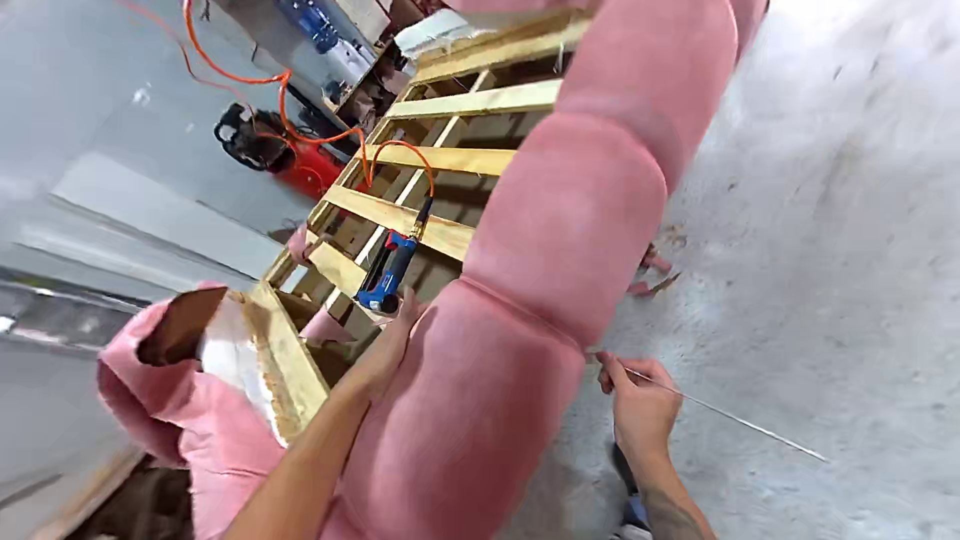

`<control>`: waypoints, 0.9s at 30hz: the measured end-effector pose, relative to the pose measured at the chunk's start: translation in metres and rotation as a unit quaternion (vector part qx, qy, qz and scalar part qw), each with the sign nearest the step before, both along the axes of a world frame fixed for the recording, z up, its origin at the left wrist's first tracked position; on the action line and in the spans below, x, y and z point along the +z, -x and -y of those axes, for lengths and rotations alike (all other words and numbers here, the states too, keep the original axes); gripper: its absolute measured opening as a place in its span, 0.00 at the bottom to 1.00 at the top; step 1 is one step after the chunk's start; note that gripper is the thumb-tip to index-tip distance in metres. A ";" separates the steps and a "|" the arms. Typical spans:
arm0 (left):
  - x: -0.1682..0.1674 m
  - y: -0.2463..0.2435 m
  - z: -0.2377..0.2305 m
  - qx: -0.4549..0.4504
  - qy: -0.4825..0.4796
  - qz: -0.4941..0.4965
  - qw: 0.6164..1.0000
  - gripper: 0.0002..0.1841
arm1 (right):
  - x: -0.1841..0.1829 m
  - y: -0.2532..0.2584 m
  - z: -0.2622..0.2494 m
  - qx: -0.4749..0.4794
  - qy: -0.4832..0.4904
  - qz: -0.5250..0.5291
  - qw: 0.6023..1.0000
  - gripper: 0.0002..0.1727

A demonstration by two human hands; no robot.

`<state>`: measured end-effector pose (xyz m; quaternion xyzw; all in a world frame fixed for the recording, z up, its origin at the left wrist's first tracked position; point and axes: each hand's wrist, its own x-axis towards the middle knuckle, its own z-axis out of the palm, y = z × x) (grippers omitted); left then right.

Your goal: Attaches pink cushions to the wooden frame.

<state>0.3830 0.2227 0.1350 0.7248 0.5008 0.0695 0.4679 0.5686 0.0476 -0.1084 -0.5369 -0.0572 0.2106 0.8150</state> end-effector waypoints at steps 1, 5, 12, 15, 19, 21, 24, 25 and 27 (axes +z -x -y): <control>0.000 -0.003 -0.009 -0.004 0.051 0.029 0.998 0.45 | 0.015 -0.004 0.009 0.003 0.002 0.003 1.000 0.12; 0.000 -0.025 -0.038 0.021 0.066 -0.036 0.997 0.32 | 0.134 -0.026 -0.031 0.098 -0.028 0.228 0.968 0.06; -0.047 -0.015 -0.078 0.034 0.109 -0.057 0.992 0.31 | 0.134 -0.021 -0.039 0.113 0.084 0.387 0.911 0.05; -0.052 -0.018 -0.080 0.031 0.117 -0.030 0.992 0.23 | 0.127 -0.032 -0.011 0.124 0.087 0.306 0.940 0.10; -0.062 -0.016 -0.089 0.021 0.086 -0.033 0.996 0.15 | 0.198 -0.019 -0.079 0.217 0.037 0.364 0.905 0.06; -0.071 -0.015 -0.090 0.015 0.053 -0.050 0.997 0.17 | 0.208 -0.016 -0.117 0.262 0.092 0.399 0.874 0.08; -0.081 -0.012 -0.092 0.005 0.006 -0.073 0.997 0.18 | 0.187 -0.021 -0.097 0.287 0.122 0.397 0.863 0.08; -0.082 -0.012 -0.092 0.002 -0.004 -0.083 0.997 0.18 | 0.174 -0.026 -0.074 0.281 0.117 0.382 0.873 0.07; -0.083 -0.011 -0.092 -0.002 -0.024 -0.091 0.996 0.18 | 0.153 -0.039 -0.034 0.276 0.127 0.337 0.891 0.09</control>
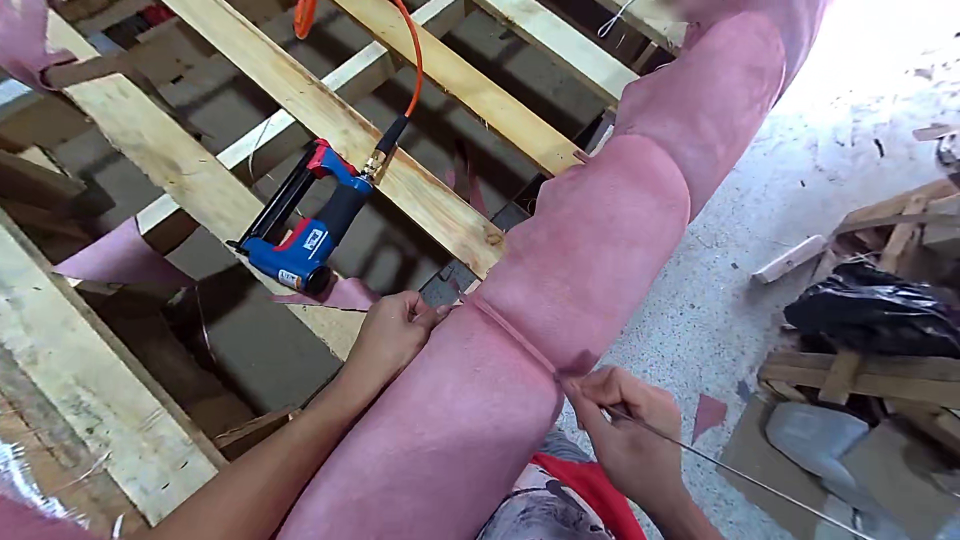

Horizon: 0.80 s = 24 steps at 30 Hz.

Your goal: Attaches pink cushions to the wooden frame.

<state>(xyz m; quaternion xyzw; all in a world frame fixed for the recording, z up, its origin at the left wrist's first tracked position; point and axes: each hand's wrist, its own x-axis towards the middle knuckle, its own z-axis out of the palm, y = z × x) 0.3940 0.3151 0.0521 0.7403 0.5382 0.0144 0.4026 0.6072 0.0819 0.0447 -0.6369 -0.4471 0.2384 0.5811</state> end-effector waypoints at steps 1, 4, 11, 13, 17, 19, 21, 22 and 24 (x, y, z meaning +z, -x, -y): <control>-0.001 0.000 0.000 -0.001 -0.005 0.002 1.000 0.18 | -0.003 -0.004 0.011 -0.004 0.007 -0.026 1.000 0.10; -0.001 0.002 -0.001 0.000 -0.009 0.034 0.999 0.16 | 0.027 0.008 -0.008 0.004 -0.059 -0.038 0.998 0.06; 0.000 0.005 0.003 0.020 -0.053 0.064 0.996 0.16 | -0.016 0.024 -0.003 -0.006 -0.097 -0.069 0.993 0.05; 0.005 0.003 0.006 0.019 -0.044 0.042 0.998 0.17 | -0.023 0.012 0.021 -0.005 -0.088 -0.118 0.989 0.07; 0.009 -0.002 -0.001 0.004 -0.043 0.027 0.999 0.18 | 0.023 0.014 -0.030 0.021 -0.118 -0.036 0.992 0.05; 0.008 0.002 0.004 0.001 -0.043 0.021 0.999 0.18 | 0.027 0.024 -0.054 0.015 -0.096 -0.018 0.995 0.07; 0.009 0.002 0.004 0.009 -0.044 0.026 0.999 0.18 | 0.008 0.025 -0.042 -0.006 -0.089 -0.031 0.996 0.07; 0.009 0.001 0.002 0.011 -0.042 0.027 0.999 0.18 | -0.007 0.023 -0.026 -0.023 -0.087 -0.054 0.994 0.07; 0.010 -0.002 0.002 0.015 -0.041 0.027 0.999 0.18 | -0.026 0.013 0.005 -0.047 -0.060 -0.108 0.991 0.08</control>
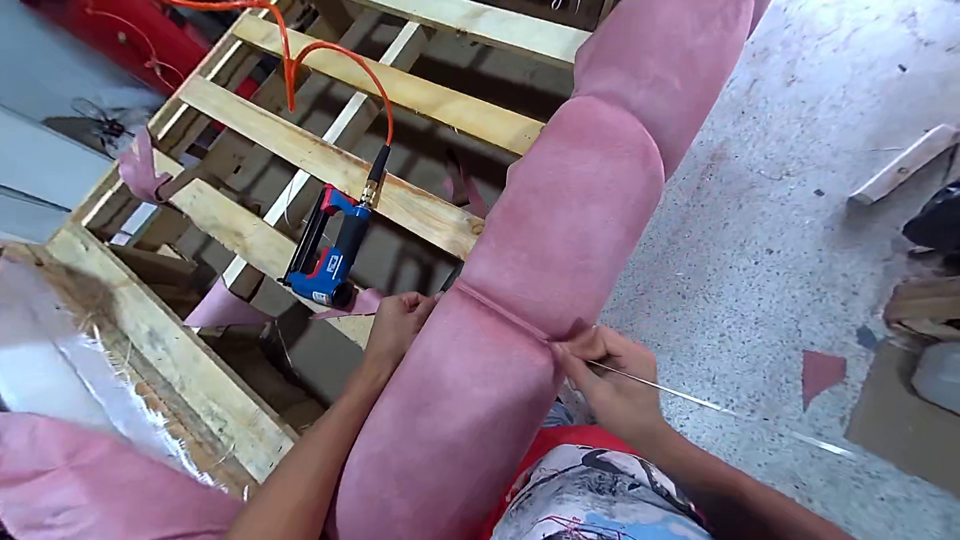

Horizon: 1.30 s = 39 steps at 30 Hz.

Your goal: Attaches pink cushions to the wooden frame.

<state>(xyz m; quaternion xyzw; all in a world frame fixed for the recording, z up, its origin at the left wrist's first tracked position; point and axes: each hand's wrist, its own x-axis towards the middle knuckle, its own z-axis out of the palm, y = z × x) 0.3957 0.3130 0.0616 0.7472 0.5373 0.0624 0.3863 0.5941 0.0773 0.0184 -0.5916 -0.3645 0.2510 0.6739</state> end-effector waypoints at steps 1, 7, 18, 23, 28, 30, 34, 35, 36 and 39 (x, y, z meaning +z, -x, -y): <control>0.001 -0.002 0.001 0.003 -0.001 -0.002 1.000 0.18 | 0.005 -0.005 0.004 -0.002 0.016 -0.011 1.000 0.08; 0.005 -0.005 0.001 -0.022 -0.036 -0.022 0.999 0.16 | 0.047 0.004 -0.047 0.030 -0.027 0.069 0.997 0.08; 0.026 -0.035 -0.036 -0.181 -0.287 -0.102 0.935 0.21 | -0.044 -0.074 0.038 -0.118 0.057 -0.153 0.979 0.08; 0.061 -0.190 -0.070 -0.105 0.016 0.059 0.993 0.32 | 0.036 -0.199 -0.083 -0.206 -0.054 -0.008 0.977 0.08; 0.078 -0.315 -0.062 -0.181 -0.097 -0.076 0.976 0.33 | -0.005 -0.255 -0.144 -0.181 -0.097 -0.057 0.977 0.10; 0.070 -0.339 -0.065 -0.179 -0.119 -0.111 0.970 0.33 | -0.048 -0.252 -0.130 -0.207 -0.155 -0.074 0.963 0.06; 0.069 -0.340 -0.057 -0.172 -0.203 -0.162 0.950 0.33 | -0.148 -0.260 -0.094 -0.171 -0.049 -0.164 0.970 0.07; 0.072 -0.340 -0.055 -0.175 -0.229 -0.175 0.941 0.33 | -0.172 -0.265 -0.089 -0.153 0.018 -0.193 0.969 0.08; 0.074 -0.340 -0.051 -0.175 -0.265 -0.190 0.929 0.34 | -0.190 -0.272 -0.085 -0.129 0.075 -0.228 0.962 0.08; 0.068 -0.352 -0.020 -0.155 -0.371 -0.239 0.884 0.34 | -0.161 -0.303 -0.081 -0.085 0.068 -0.263 0.959 0.07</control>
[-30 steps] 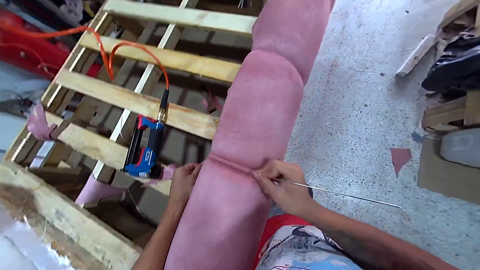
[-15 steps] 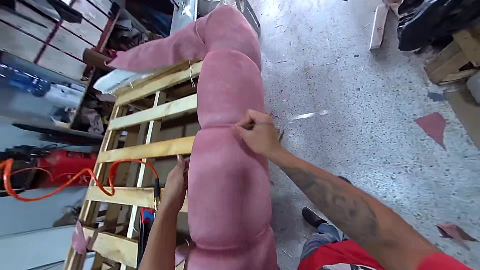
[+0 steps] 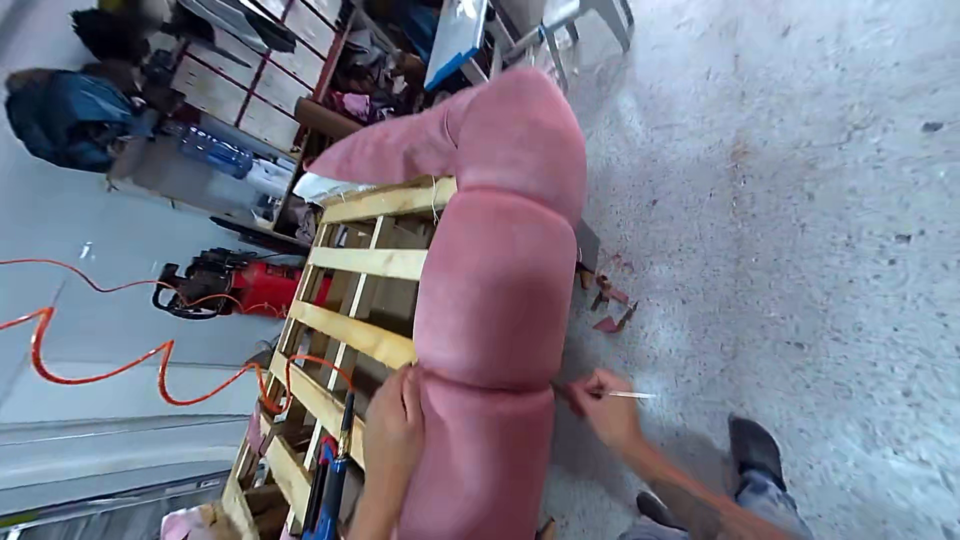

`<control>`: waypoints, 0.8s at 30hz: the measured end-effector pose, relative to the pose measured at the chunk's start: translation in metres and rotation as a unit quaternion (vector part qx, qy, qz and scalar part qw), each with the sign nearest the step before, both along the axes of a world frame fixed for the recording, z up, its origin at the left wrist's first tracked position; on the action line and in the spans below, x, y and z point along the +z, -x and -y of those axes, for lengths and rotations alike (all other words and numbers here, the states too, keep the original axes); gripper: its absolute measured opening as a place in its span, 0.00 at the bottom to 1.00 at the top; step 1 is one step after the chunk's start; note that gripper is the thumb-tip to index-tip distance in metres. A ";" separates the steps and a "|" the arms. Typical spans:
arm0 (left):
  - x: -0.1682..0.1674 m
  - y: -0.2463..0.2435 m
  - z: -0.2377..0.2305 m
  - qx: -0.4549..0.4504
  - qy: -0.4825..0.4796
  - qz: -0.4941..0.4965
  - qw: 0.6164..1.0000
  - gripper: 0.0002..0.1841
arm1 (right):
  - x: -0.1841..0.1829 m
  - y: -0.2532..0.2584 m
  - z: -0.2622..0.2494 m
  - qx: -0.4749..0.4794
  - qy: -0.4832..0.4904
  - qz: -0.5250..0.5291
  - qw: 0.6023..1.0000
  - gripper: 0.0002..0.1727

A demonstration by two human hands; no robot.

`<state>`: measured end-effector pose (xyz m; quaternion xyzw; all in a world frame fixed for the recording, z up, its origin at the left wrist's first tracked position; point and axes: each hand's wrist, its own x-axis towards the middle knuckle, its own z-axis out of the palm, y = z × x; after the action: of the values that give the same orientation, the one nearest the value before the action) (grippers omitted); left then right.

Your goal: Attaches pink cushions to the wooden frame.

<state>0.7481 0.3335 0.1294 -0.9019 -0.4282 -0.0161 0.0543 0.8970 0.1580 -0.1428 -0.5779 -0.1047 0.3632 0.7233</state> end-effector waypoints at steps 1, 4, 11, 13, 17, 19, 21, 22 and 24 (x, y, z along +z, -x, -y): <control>-0.009 -0.002 0.011 -0.003 -0.039 -0.004 0.999 0.35 | 0.023 -0.004 -0.002 0.014 -0.046 0.004 0.999 0.07; -0.025 -0.001 0.026 -0.016 -0.105 0.015 0.994 0.34 | 0.034 0.014 -0.014 -0.012 -0.146 0.009 0.989 0.07; -0.033 -0.005 0.043 -0.263 -0.095 -0.020 0.960 0.14 | -0.070 0.008 -0.032 0.037 -0.157 -0.154 0.975 0.10; -0.047 -0.015 0.058 -0.355 -0.103 -0.102 0.923 0.15 | -0.076 0.001 -0.029 0.033 -0.110 -0.167 0.979 0.10; -0.064 -0.027 0.073 -0.421 -0.125 -0.241 0.865 0.21 | -0.012 -0.007 -0.002 0.047 -0.091 -0.163 0.981 0.08; -0.068 -0.036 0.074 -0.443 -0.120 -0.292 0.839 0.21 | 0.006 -0.003 -0.001 0.029 -0.144 -0.149 0.978 0.08; -0.074 -0.045 0.078 -0.465 -0.095 -0.356 0.805 0.21 | -0.016 0.016 -0.009 0.015 -0.179 -0.148 0.972 0.08; -0.078 -0.051 0.082 -0.472 -0.069 -0.391 0.787 0.22 | -0.035 0.024 -0.013 0.001 -0.176 -0.153 0.973 0.08; -0.086 -0.058 0.090 -0.480 0.013 -0.409 0.776 0.22 | -0.063 0.025 -0.024 -0.029 -0.133 -0.138 0.981 0.06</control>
<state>0.8060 0.2433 0.0437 -0.9128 0.1229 0.3353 0.1979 0.8723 0.1816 -0.2055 -0.4233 -0.0346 0.4013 0.8116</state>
